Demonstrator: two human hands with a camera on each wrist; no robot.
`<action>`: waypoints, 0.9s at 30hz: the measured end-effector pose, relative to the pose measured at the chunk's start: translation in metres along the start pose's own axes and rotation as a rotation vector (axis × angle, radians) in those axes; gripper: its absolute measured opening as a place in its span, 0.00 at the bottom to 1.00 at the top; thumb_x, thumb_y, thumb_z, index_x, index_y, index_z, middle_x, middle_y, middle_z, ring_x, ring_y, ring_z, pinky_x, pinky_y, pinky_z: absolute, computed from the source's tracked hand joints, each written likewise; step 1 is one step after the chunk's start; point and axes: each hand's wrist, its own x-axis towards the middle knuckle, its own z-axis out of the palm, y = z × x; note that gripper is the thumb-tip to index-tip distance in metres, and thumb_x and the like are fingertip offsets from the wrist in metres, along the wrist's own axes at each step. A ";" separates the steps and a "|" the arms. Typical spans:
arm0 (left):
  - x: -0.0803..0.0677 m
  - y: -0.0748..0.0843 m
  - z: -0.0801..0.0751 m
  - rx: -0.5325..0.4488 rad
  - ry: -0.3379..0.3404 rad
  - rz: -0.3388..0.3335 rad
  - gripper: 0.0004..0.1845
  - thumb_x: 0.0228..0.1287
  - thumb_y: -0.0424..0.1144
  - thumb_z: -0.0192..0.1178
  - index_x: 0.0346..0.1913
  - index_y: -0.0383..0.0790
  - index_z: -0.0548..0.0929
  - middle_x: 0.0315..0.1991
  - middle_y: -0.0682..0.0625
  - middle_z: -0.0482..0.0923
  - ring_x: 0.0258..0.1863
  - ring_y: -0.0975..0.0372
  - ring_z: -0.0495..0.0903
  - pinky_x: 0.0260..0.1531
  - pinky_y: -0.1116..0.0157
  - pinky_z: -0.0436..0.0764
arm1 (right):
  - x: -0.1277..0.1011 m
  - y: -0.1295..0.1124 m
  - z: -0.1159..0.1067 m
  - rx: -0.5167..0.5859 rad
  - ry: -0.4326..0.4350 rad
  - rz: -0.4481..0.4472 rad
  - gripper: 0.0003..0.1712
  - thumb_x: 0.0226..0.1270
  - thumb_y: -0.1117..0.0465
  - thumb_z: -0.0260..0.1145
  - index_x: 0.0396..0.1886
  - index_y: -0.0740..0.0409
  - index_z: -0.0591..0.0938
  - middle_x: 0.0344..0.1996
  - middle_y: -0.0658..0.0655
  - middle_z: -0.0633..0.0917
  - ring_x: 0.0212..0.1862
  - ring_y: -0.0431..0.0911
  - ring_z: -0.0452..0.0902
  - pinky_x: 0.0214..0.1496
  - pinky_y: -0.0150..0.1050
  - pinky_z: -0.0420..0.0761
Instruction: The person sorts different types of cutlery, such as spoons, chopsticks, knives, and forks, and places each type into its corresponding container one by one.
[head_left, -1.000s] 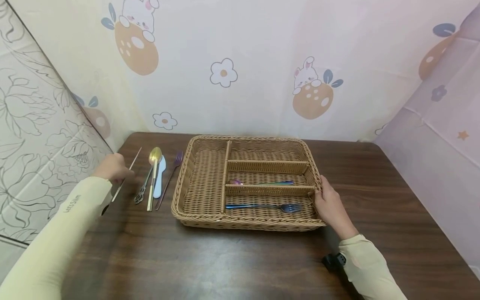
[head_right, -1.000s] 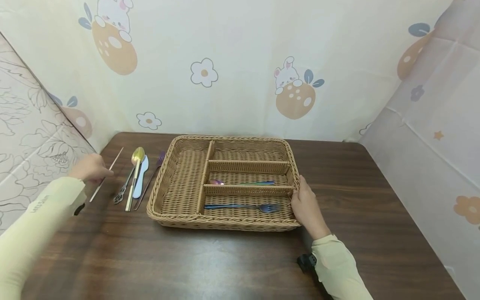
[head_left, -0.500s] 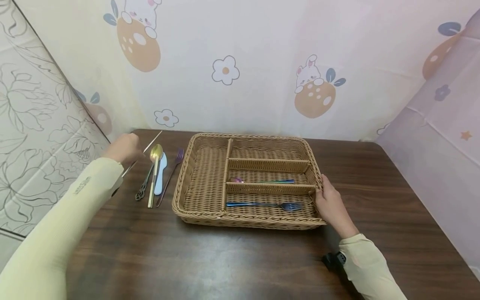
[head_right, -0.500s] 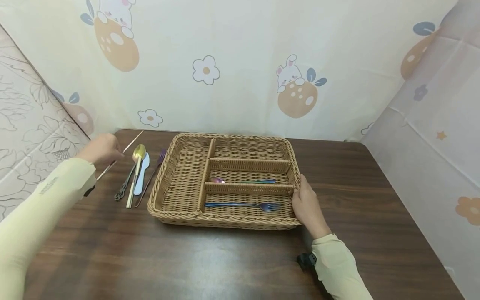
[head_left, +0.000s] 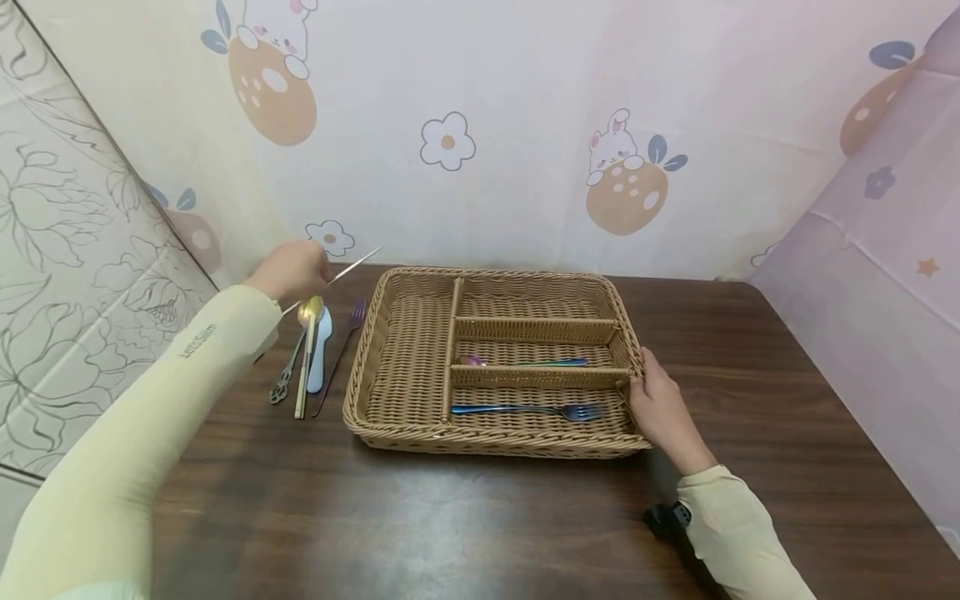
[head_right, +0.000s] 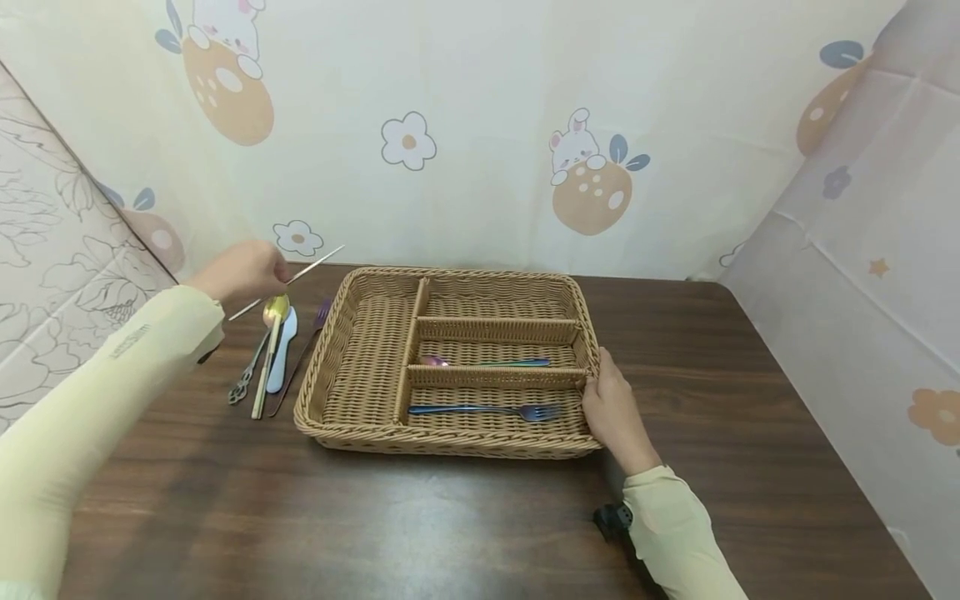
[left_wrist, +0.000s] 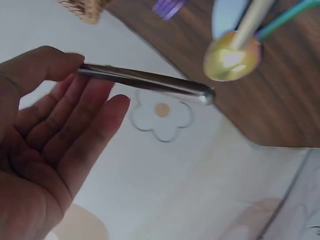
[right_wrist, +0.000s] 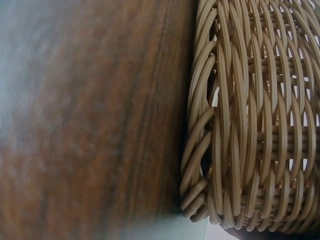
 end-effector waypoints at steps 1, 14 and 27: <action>0.003 0.005 -0.001 0.009 0.005 0.021 0.10 0.49 0.26 0.59 0.15 0.35 0.76 0.15 0.47 0.74 0.15 0.59 0.72 0.18 0.64 0.74 | 0.000 0.000 0.000 -0.001 0.000 0.001 0.31 0.73 0.68 0.40 0.71 0.76 0.46 0.65 0.81 0.57 0.65 0.71 0.55 0.62 0.64 0.60; 0.035 0.063 0.002 0.069 0.001 0.166 0.03 0.55 0.30 0.64 0.31 0.36 0.87 0.32 0.44 0.85 0.33 0.53 0.82 0.41 0.56 0.80 | 0.001 0.001 0.000 -0.007 -0.009 0.005 0.31 0.74 0.67 0.41 0.71 0.76 0.45 0.66 0.81 0.55 0.66 0.71 0.53 0.63 0.64 0.58; 0.075 0.120 0.016 0.174 0.016 0.432 0.08 0.50 0.25 0.63 0.35 0.35 0.87 0.37 0.43 0.85 0.40 0.52 0.82 0.46 0.59 0.78 | -0.007 0.004 -0.003 -0.010 -0.015 0.040 0.31 0.75 0.67 0.40 0.71 0.75 0.44 0.66 0.81 0.54 0.66 0.72 0.53 0.62 0.64 0.59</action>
